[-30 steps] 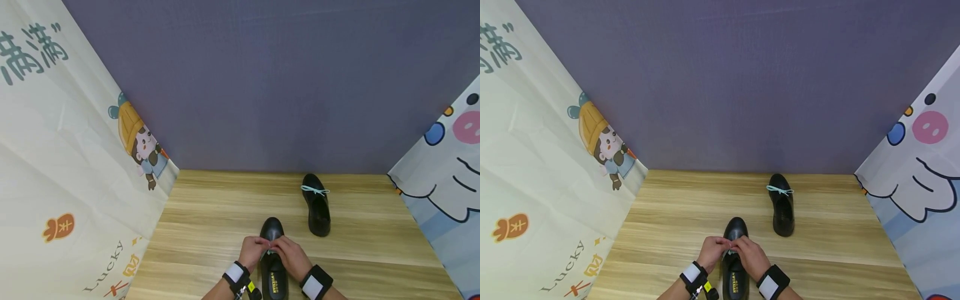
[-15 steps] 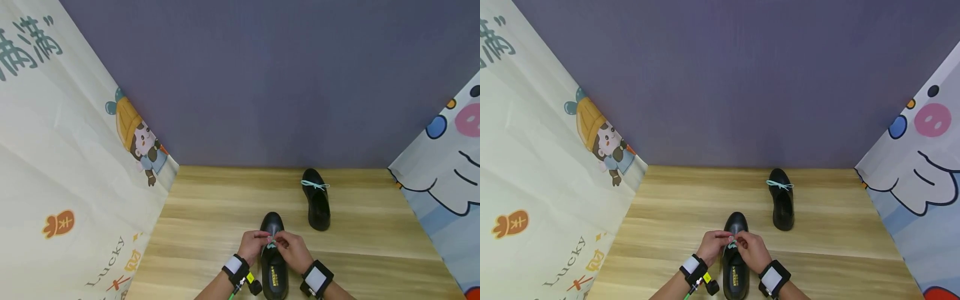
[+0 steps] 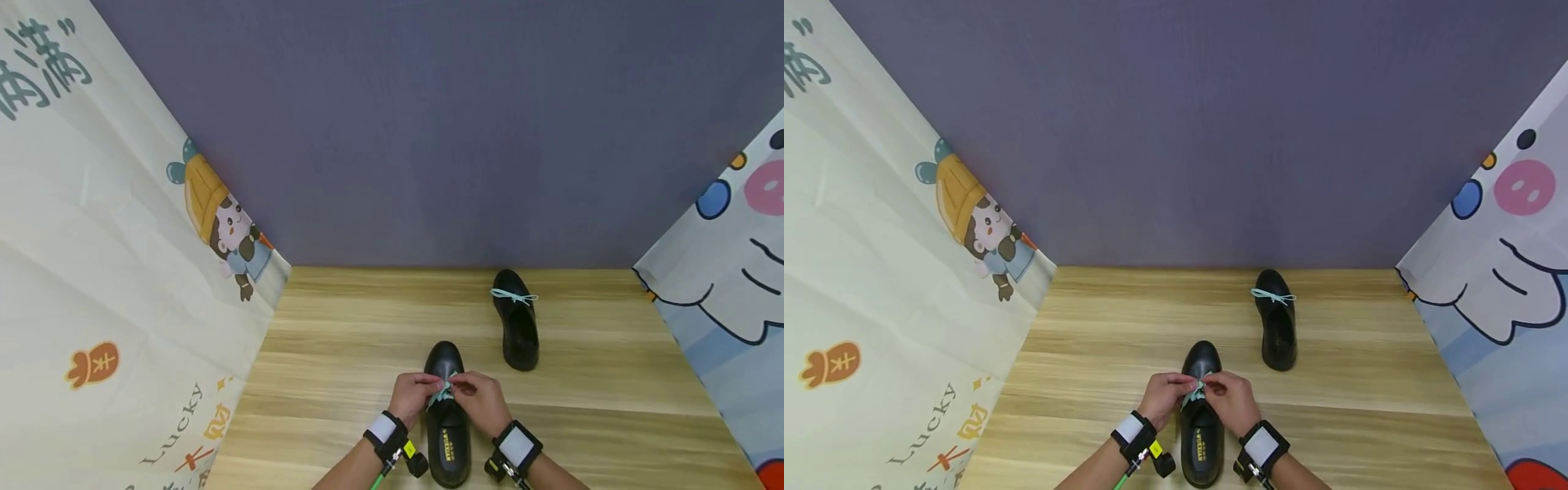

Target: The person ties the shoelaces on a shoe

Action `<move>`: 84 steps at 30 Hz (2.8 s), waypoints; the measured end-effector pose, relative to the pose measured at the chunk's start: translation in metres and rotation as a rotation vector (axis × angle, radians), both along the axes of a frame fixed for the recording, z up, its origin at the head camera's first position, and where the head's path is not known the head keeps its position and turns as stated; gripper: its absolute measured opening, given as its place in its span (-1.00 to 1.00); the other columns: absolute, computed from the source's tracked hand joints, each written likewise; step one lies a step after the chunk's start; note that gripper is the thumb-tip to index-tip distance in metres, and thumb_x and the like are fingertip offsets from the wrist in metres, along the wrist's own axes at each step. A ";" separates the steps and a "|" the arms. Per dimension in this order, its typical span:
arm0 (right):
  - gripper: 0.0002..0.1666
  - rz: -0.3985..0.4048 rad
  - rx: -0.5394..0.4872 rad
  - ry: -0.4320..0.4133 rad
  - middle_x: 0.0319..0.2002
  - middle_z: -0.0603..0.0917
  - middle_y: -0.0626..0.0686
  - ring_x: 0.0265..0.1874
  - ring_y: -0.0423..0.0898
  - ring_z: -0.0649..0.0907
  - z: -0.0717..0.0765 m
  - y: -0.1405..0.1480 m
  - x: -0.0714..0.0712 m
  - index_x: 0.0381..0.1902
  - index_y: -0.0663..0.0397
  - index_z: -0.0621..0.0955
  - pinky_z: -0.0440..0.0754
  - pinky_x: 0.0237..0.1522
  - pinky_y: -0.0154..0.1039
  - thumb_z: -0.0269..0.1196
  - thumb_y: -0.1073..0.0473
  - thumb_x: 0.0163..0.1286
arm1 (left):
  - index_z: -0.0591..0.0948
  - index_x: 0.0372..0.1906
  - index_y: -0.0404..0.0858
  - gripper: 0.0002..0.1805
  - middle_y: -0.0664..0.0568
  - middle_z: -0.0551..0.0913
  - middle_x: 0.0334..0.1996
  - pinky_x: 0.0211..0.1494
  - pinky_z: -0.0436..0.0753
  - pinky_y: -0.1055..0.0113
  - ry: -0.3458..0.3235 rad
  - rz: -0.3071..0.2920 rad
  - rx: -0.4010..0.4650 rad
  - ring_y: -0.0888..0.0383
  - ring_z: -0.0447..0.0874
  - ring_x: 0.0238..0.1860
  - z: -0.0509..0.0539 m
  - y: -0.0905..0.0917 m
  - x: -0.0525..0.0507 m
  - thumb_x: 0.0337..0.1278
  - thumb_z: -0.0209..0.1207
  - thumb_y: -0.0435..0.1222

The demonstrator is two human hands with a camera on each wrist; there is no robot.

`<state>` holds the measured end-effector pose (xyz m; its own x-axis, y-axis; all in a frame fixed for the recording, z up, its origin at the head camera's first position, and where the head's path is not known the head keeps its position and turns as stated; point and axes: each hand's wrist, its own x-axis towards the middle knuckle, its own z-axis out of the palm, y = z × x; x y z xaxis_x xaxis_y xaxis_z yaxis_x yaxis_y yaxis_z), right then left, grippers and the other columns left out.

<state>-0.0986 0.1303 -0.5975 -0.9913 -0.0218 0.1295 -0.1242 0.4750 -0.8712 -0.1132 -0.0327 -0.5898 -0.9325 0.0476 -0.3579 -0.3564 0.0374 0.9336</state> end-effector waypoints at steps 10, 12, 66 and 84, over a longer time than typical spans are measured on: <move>-0.71 -0.015 0.008 0.022 -0.43 0.70 -0.12 -0.44 -0.28 0.63 -0.001 0.000 0.004 -0.36 -0.01 0.71 0.63 -0.38 -0.35 0.42 0.49 0.08 | 0.76 -0.31 -0.43 -0.87 0.00 0.74 -0.47 -0.38 0.53 0.35 0.025 0.027 -0.012 0.21 0.56 -0.45 -0.001 -0.002 0.004 0.09 0.40 -0.41; -0.71 -0.022 0.004 0.055 -0.45 0.70 -0.13 -0.46 -0.29 0.63 -0.003 0.002 0.005 -0.39 0.00 0.70 0.63 -0.40 -0.35 0.43 0.50 0.05 | 0.76 -0.31 -0.45 -0.87 -0.02 0.74 -0.46 -0.38 0.55 0.36 0.033 0.032 -0.009 0.21 0.57 -0.45 -0.002 -0.004 0.006 0.09 0.39 -0.42; -0.71 0.240 0.170 0.410 -0.39 0.65 -0.16 -0.43 -0.38 0.59 -0.024 0.044 0.007 -0.43 0.06 0.73 0.53 -0.38 -0.55 0.43 0.53 -0.05 | 0.68 -0.40 -0.28 -0.93 0.08 0.66 -0.53 -0.38 0.53 0.41 0.502 -0.097 -0.514 0.33 0.52 -0.49 -0.036 -0.037 0.021 0.13 0.33 -0.46; -0.72 0.198 0.200 0.221 -0.31 0.64 -0.14 -0.33 -0.30 0.59 0.001 0.034 -0.001 -0.10 0.04 0.72 0.65 -0.29 -0.14 0.46 0.30 0.21 | 0.64 -0.22 -0.24 -0.95 0.04 0.65 -0.29 -0.28 0.60 0.37 0.519 -0.161 -0.506 0.25 0.62 -0.36 -0.020 -0.031 0.011 0.36 0.19 -0.35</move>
<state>-0.1000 0.1642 -0.5968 -0.9139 -0.2572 0.3141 -0.4060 0.5815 -0.7050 -0.1024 -0.0632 -0.6100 -0.9831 0.1442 0.1130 0.1726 0.5221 0.8352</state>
